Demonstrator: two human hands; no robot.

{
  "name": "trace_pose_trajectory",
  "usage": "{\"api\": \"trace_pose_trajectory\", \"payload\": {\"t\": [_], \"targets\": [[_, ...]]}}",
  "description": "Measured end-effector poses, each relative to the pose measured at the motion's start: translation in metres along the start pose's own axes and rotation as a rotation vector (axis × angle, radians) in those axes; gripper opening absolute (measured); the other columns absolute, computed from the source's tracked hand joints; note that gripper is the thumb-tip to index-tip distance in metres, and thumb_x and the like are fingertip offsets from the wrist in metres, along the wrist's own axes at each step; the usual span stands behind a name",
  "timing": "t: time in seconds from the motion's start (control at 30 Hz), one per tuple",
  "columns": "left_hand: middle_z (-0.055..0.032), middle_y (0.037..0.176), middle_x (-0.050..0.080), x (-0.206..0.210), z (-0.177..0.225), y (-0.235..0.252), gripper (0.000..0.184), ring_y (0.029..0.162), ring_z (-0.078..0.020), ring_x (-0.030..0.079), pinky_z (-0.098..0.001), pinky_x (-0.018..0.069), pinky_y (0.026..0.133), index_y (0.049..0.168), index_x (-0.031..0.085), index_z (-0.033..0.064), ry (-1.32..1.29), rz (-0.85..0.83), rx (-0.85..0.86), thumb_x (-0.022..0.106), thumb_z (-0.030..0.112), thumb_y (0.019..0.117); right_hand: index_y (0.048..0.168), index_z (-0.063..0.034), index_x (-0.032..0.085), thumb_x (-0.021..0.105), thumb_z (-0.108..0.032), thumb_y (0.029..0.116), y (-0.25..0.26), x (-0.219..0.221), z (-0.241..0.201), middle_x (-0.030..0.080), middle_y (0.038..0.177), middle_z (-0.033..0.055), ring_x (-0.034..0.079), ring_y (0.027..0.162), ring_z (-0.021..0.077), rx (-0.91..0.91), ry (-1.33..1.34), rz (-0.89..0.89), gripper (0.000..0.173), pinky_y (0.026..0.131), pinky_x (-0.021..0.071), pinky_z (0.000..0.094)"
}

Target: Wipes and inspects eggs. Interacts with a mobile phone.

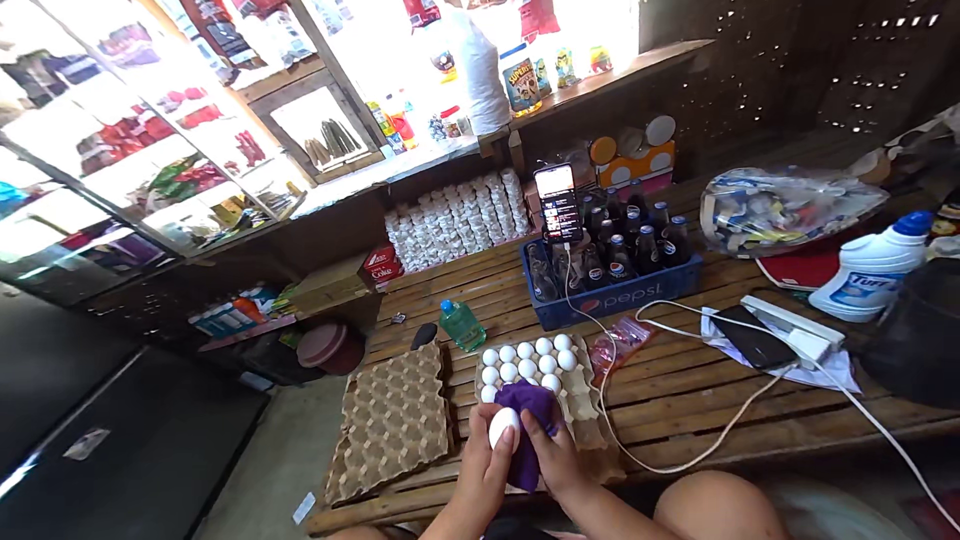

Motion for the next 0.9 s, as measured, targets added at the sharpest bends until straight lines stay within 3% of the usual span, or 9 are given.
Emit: {"api": "trace_pose_trajectory", "payload": {"t": [0.17, 0.27, 0.4, 0.5, 0.63, 0.77, 0.9], "targets": [[-0.0073, 0.105, 0.065, -0.003, 0.005, -0.001, 0.053, 0.095, -0.0031, 0.065, -0.0250, 0.0567, 0.086, 0.125, 0.048, -0.0031, 0.043, -0.007, 0.076, 0.047, 0.046, 0.1051, 0.148, 0.0076, 0.030, 0.059, -0.031, 0.1010, -0.002, 0.001, 0.006, 0.060, 0.130, 0.0104, 0.062, 0.115, 0.0031, 0.092, -0.018, -0.043, 0.067, 0.103, 0.0512, 0.0231], [-0.0015, 0.108, 0.063, -0.014, 0.010, 0.002, 0.053, 0.097, 0.0001, 0.063, -0.0222, 0.0553, 0.087, 0.126, 0.045, 0.0032, -0.003, 0.111, 0.135, 0.044, 0.052, 0.1052, 0.144, 0.0110, 0.033, 0.060, -0.028, 0.1010, -0.010, 0.015, 0.004, 0.062, 0.128, 0.0087, 0.062, 0.114, 0.0018, -0.032, -0.063, -0.207, 0.064, 0.103, 0.0517, 0.0240], [-0.0006, 0.108, 0.061, -0.016, 0.008, 0.004, 0.057, 0.097, 0.0020, 0.062, -0.0210, 0.0548, 0.088, 0.126, 0.042, -0.0001, -0.090, 0.171, 0.080, 0.045, 0.053, 0.1044, 0.142, 0.0072, 0.036, 0.066, -0.026, 0.0981, -0.012, 0.025, 0.004, 0.060, 0.132, 0.0062, 0.059, 0.119, 0.0024, -0.206, -0.064, -0.312, 0.063, 0.106, 0.0499, 0.0257], [-0.0048, 0.115, 0.060, -0.009, 0.002, 0.004, 0.058, 0.104, 0.0007, 0.061, -0.0216, 0.0536, 0.092, 0.129, 0.040, -0.0045, -0.093, 0.098, 0.043, 0.049, 0.047, 0.1042, 0.140, 0.0040, 0.041, 0.067, -0.024, 0.0979, -0.006, 0.018, 0.002, 0.063, 0.129, 0.0032, 0.062, 0.116, 0.0024, -0.219, -0.057, -0.251, 0.057, 0.104, 0.0519, 0.0256], [-0.0091, 0.121, 0.062, 0.000, -0.004, 0.001, 0.051, 0.108, -0.0045, 0.063, -0.0262, 0.0546, 0.095, 0.133, 0.043, -0.0054, -0.085, 0.016, 0.019, 0.050, 0.037, 0.1059, 0.138, 0.0072, 0.043, 0.065, -0.019, 0.0967, -0.002, 0.004, 0.003, 0.066, 0.121, 0.0044, 0.065, 0.109, 0.0014, -0.067, -0.036, -0.067, 0.054, 0.098, 0.0544, 0.0226], [-0.0150, 0.125, 0.062, 0.006, -0.005, -0.002, 0.046, 0.111, -0.0124, 0.065, -0.0327, 0.0553, 0.098, 0.135, 0.048, -0.0053, -0.031, -0.087, 0.001, 0.057, 0.027, 0.1031, 0.143, 0.0040, 0.042, 0.063, -0.029, 0.0968, 0.004, -0.009, 0.007, 0.063, 0.127, 0.0104, 0.064, 0.112, 0.0066, 0.051, -0.013, 0.094, 0.061, 0.098, 0.0542, 0.0247], [-0.0130, 0.120, 0.066, 0.001, -0.003, 0.002, 0.050, 0.103, -0.0119, 0.067, -0.0317, 0.0580, 0.091, 0.134, 0.053, -0.0005, 0.076, -0.126, 0.075, 0.062, 0.034, 0.1007, 0.149, 0.0033, 0.034, 0.059, -0.040, 0.0990, 0.004, -0.009, 0.013, 0.060, 0.132, 0.0127, 0.063, 0.115, 0.0076, 0.161, -0.009, 0.101, 0.071, 0.100, 0.0535, 0.0261]]}}
Point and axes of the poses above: each hand's wrist, its own y-axis towards the middle knuckle, its own x-axis out of the palm, z = x × y, the point moved 8 cm from there along y, towards the middle knuckle
